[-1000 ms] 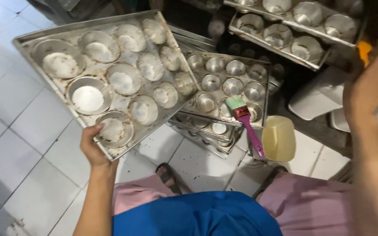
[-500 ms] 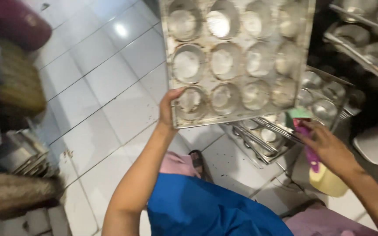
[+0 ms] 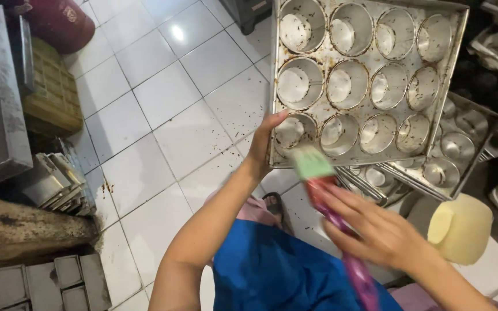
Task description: Cleaning residue from metal baking tins using a brush and spatula
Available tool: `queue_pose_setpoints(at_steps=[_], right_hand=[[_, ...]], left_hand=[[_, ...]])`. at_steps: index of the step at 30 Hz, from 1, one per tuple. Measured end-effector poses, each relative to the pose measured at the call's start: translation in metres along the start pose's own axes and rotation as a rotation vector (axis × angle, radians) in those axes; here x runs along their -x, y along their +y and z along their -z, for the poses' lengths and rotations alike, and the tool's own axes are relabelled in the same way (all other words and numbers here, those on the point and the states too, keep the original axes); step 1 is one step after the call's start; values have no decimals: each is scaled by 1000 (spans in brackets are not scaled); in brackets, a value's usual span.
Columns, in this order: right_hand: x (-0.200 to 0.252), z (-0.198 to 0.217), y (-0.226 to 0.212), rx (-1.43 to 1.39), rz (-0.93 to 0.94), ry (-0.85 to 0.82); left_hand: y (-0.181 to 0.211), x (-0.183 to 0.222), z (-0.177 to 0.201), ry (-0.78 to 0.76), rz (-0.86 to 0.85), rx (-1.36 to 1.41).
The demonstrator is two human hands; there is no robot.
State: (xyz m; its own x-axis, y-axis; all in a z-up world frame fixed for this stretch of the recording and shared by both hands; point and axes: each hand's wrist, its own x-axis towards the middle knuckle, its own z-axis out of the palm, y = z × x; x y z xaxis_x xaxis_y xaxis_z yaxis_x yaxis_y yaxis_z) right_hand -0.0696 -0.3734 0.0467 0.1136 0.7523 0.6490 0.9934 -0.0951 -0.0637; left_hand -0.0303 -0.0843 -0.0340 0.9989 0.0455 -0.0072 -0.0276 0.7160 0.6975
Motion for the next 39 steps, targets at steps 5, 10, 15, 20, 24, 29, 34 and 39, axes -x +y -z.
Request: queue_pose_setpoints(at_steps=[5, 10, 15, 20, 24, 29, 34, 39], right_hand=[[-33, -51, 20, 59, 15, 150], [-32, -20, 20, -839, -677, 114], [-65, 26, -2, -442, -556, -8], [-26, -16, -16, 185, -291, 16], [-63, 0, -36, -333, -685, 92], [-45, -18, -29, -782, -946, 573], [17, -42, -33, -618, -738, 297], [-28, 5, -14, -636, -915, 679]], left_hand=[[-20, -1, -2, 70, -64, 39], [12, 14, -32, -109, -91, -436], [16, 14, -49, -184, -271, -602], [31, 25, -61, -214, -350, -593], [19, 20, -60, -275, -478, -815], [11, 22, -47, -96, -161, -513], [23, 22, -51, -42, -168, -580], [22, 25, -51, -147, -169, -483]])
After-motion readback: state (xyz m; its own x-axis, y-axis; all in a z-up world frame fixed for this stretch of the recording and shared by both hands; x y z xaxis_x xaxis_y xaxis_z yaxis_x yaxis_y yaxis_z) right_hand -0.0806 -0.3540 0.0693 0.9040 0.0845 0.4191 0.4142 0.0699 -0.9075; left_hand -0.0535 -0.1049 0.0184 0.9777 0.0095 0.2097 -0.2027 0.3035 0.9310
